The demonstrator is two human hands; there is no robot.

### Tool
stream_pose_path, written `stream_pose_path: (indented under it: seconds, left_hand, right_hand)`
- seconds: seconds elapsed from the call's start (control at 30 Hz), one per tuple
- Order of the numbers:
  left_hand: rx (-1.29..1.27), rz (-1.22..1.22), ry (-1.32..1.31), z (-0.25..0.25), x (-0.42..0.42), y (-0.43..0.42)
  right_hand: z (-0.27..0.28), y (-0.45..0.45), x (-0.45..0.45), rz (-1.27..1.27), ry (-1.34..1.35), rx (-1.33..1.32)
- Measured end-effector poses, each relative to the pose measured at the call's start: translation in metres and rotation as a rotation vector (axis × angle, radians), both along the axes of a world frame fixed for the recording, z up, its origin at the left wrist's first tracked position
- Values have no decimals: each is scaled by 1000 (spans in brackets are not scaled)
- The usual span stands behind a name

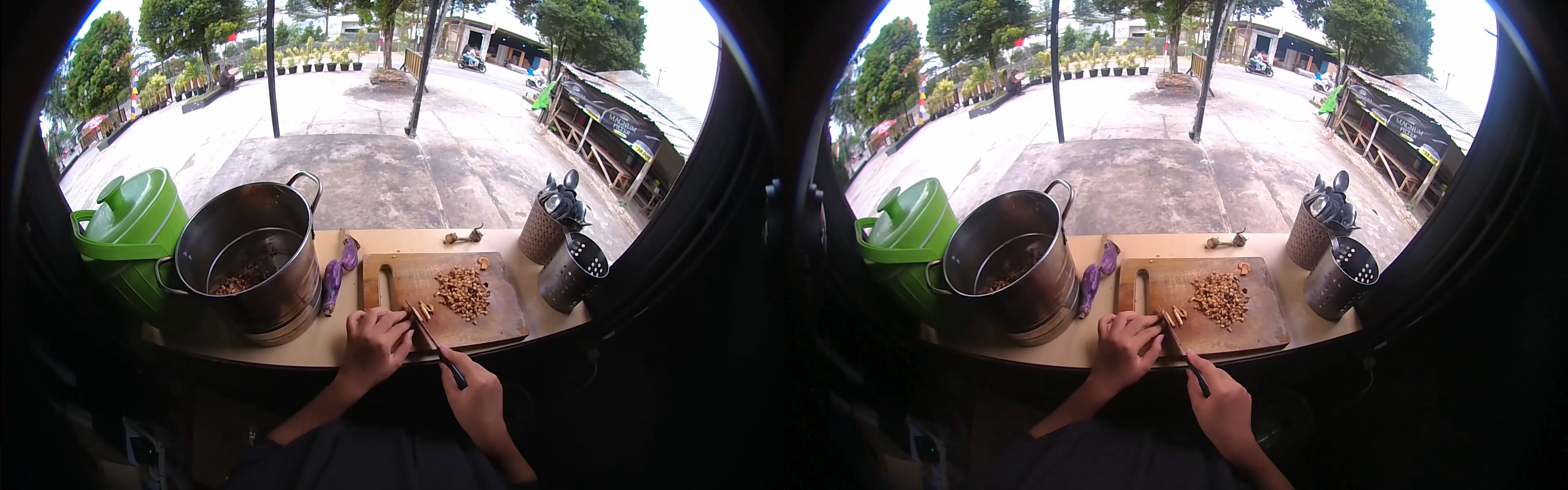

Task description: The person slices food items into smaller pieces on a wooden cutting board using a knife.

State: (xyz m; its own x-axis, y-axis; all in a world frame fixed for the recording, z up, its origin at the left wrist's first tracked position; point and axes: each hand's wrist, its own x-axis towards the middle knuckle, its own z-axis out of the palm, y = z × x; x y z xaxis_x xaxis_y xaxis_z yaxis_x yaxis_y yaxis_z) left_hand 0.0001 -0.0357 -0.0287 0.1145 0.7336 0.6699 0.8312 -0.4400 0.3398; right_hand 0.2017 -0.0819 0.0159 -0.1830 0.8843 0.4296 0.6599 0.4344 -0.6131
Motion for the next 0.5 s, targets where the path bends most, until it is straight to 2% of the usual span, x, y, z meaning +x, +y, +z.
stream_pose_path:
  seconds: [0.2, 0.43, 0.5]
  left_hand:
    - [0, 2, -16, 2, 1, 0]
    - [17, 22, 8, 3, 2, 0]
    - [13, 29, 13, 5, 1, -1]
  right_hand:
    - [6, 5, -2, 10, 23, -77]
    - [9, 17, -13, 13, -43, -41]
    - [16, 13, -11, -21, -78, -164]
